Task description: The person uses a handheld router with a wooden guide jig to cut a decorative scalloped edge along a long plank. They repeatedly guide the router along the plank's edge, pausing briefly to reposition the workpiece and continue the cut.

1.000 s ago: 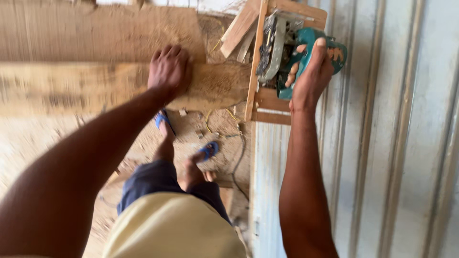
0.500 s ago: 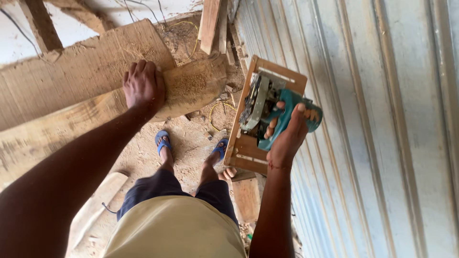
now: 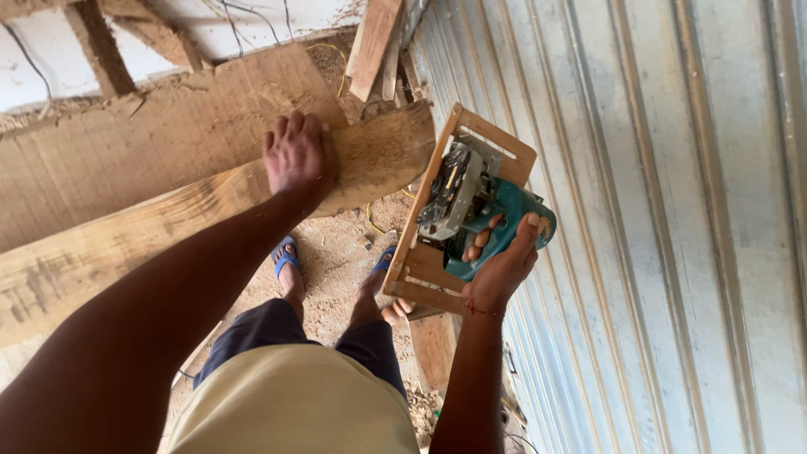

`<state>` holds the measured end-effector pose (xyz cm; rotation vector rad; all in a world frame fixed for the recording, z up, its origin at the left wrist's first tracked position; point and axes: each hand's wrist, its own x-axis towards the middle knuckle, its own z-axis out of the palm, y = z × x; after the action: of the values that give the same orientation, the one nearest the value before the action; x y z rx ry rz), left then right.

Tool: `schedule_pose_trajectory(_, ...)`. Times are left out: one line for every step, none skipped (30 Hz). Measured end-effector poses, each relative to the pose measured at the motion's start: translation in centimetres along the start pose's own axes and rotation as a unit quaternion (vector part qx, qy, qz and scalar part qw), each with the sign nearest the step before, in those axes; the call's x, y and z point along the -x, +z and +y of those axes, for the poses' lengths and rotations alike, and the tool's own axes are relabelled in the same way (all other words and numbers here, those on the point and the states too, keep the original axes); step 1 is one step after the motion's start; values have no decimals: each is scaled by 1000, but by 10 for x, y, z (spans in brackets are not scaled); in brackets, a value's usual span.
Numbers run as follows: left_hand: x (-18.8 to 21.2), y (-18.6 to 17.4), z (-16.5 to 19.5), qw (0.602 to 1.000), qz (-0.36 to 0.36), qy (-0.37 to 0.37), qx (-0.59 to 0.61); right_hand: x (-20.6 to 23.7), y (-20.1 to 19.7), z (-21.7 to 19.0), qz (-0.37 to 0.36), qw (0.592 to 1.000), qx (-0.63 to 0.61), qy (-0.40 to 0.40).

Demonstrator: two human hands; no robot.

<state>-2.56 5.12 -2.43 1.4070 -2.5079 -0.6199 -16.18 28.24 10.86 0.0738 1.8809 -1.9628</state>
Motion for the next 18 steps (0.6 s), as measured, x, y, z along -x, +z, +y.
schedule_pose_trajectory(0,0,-1,1000,-11,-4,4,5,2,2,3,1000,6,3)
schedule_pose_trajectory(-1,0,-1,1000,-20,-8,9,7,5,4,5,1000,11,4)
schedule_pose_trajectory(-2,0,-1,999,-28,-12,14,9,8,6,6,1000,15,5)
schedule_pose_trajectory(-2,0,-2,999,-26,-8,17,10,10,8,3,1000,10,-3)
schedule_pose_trajectory(-2,1,-3,1000,-24,-4,19,12,12,10,-1,1000,4,-11)
schedule_pose_trajectory(-2,1,-4,1000,-22,-1,21,14,14,12,-4,1000,-2,-18)
schedule_pose_trajectory(-2,1,-5,999,-31,-6,24,16,15,14,-3,1000,1,-24)
schedule_pose_trajectory(-2,1,-5,999,-39,-11,28,17,17,16,-1,999,4,-32)
schedule_pose_trajectory(-2,1,-5,998,-47,-15,31,17,18,17,0,999,6,-39)
schedule_pose_trajectory(-2,0,-5,998,-51,-14,30,17,19,19,5,999,5,-40)
schedule_pose_trajectory(-2,0,-5,998,-56,-14,29,17,20,20,10,999,5,-40)
schedule_pose_trajectory(-2,-1,-5,998,-60,-14,28,16,22,20,15,999,5,-40)
schedule_pose_trajectory(-2,-2,-5,998,-59,-12,32,16,23,21,15,999,3,-41)
schedule_pose_trajectory(-2,-3,-5,998,-59,-10,35,15,24,22,16,999,1,-41)
schedule_pose_trajectory(-1,-4,-6,998,-59,-8,38,15,25,23,17,999,-1,-39)
schedule_pose_trajectory(-1,-5,-6,998,-58,-2,31,15,26,23,17,999,2,-39)
schedule_pose_trajectory(-1,-6,-6,998,-57,4,25,14,26,23,17,999,5,-39)
schedule_pose_trajectory(0,-7,-6,998,-57,10,19,12,26,22,16,999,8,-38)
